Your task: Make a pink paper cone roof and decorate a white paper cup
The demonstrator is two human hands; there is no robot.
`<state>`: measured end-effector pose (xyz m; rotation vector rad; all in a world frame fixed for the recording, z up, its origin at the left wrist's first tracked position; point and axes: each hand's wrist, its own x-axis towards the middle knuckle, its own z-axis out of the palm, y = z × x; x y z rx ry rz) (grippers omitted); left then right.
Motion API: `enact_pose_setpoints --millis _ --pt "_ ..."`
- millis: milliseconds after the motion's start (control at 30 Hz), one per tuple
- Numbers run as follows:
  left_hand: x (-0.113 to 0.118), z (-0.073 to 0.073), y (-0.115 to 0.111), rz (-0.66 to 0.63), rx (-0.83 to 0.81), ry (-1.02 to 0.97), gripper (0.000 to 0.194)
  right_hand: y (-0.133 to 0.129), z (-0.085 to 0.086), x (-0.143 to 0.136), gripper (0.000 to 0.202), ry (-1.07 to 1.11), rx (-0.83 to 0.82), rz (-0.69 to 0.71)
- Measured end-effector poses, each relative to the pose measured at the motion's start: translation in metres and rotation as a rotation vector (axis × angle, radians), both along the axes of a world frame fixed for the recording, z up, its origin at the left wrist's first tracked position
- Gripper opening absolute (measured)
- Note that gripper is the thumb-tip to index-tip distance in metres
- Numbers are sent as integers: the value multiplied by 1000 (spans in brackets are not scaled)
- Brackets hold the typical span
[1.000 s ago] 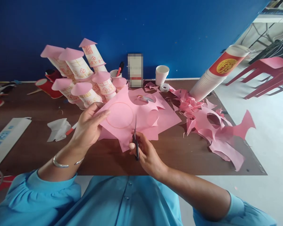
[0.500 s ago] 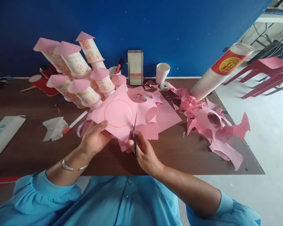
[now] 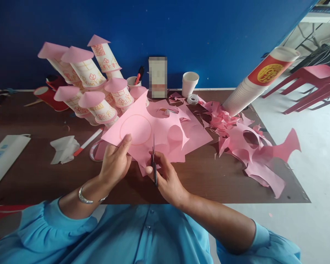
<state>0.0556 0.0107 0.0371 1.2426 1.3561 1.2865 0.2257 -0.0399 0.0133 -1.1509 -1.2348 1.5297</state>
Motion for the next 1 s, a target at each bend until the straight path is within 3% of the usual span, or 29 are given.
enact_pose_setpoints --millis 367,700,1000 --pt "8 18 -2 -80 61 94 17 1 7 2 54 -38 39 -18" --pt "8 16 -1 -83 35 57 19 0 4 -1 53 55 -34 -43" --pt "2 3 -2 -101 -27 58 41 1 7 0 51 24 -68 -57"
